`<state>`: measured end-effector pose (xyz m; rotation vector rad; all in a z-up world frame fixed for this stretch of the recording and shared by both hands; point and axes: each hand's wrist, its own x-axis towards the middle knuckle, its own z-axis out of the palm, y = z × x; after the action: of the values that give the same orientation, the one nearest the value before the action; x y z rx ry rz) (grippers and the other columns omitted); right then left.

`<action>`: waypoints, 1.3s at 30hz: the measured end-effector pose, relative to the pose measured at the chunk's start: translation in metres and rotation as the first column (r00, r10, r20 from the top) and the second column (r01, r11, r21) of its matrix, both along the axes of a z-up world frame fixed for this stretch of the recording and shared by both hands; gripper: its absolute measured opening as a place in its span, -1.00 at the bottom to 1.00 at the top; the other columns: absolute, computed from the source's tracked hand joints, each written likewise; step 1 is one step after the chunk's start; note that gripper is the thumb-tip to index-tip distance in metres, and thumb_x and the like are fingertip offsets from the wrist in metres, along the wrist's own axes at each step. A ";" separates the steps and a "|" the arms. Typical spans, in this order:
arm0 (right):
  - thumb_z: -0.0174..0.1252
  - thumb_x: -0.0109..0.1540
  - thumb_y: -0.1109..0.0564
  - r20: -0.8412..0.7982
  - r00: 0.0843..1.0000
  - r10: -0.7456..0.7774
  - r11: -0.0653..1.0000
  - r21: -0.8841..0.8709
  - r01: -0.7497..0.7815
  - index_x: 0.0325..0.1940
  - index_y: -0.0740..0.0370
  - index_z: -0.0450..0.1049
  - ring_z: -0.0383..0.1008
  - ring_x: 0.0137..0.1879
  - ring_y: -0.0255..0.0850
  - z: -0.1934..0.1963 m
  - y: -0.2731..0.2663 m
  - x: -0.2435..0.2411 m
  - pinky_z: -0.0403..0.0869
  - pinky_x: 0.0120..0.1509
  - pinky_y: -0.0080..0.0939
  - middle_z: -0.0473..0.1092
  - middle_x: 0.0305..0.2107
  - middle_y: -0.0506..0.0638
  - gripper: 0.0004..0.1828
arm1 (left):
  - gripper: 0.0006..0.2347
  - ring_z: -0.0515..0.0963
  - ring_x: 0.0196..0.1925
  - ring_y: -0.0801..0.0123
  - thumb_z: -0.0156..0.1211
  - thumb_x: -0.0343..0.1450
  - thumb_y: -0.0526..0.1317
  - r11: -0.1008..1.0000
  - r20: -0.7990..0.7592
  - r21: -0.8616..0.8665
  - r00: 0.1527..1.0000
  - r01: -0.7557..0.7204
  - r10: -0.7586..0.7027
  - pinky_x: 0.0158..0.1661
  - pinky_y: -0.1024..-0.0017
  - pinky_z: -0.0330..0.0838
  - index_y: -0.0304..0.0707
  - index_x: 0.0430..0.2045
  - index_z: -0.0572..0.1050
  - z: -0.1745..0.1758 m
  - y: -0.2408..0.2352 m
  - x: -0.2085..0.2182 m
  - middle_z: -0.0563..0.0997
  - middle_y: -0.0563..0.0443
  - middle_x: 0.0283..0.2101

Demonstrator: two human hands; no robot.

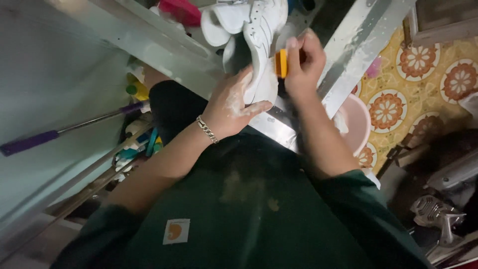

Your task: Scrubbing and rinsing the exterior and interior of a white sneaker using a brush, sponge, and water in a sink.

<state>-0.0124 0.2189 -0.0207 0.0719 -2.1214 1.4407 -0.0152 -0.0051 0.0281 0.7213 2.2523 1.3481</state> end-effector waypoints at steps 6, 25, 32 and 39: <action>0.32 0.47 0.32 -0.284 0.953 0.108 0.994 -0.003 -0.113 -0.51 0.20 0.48 0.30 -0.39 0.01 0.007 -0.025 0.014 0.30 -0.11 0.12 0.38 -0.54 0.01 -0.56 | -0.50 0.84 0.31 -0.20 0.65 0.61 -0.20 0.968 -0.038 0.235 0.994 -0.091 0.103 0.29 -0.11 0.73 -0.25 0.45 0.56 -0.015 -0.001 0.004 0.84 -0.34 0.16; 0.13 0.58 0.33 -0.116 0.990 0.084 0.996 0.035 -0.080 -0.36 0.12 0.22 0.15 -0.27 -0.14 -0.010 0.005 0.014 0.17 -0.09 0.03 0.13 -0.44 -0.04 -0.56 | -0.24 0.68 0.44 -0.37 0.79 0.49 -0.13 0.988 -0.045 0.015 0.987 -0.154 0.154 0.44 -0.10 0.58 -0.41 0.53 0.38 -0.020 -0.003 0.028 0.69 -0.46 0.43; 0.00 0.50 0.39 -0.220 0.964 0.146 0.989 0.071 -0.133 -0.40 0.07 0.16 0.12 -0.29 -0.09 0.016 -0.025 0.026 0.17 -0.06 0.10 0.07 -0.48 -0.06 -0.57 | -0.02 0.60 0.62 -0.31 0.91 0.38 -0.26 0.985 0.036 0.006 0.984 -0.173 0.173 0.63 -0.06 0.48 -0.37 0.68 0.25 -0.043 -0.011 0.032 0.59 -0.42 0.61; 0.41 0.51 0.22 -0.327 0.929 0.173 0.984 0.009 -0.180 -0.27 0.19 0.64 0.29 -0.40 0.06 0.029 -0.039 0.033 0.35 -0.14 0.10 0.32 -0.48 0.04 -0.75 | 0.06 0.56 0.60 -0.43 0.95 0.40 -0.06 0.985 -0.034 -0.059 0.986 -0.163 0.161 0.58 -0.15 0.50 -0.47 0.68 0.17 -0.044 -0.005 0.038 0.56 -0.53 0.60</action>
<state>0.0206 0.1797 0.0082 0.4734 -1.8626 1.4383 0.0226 -0.0102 -0.0154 0.5497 2.4092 1.3416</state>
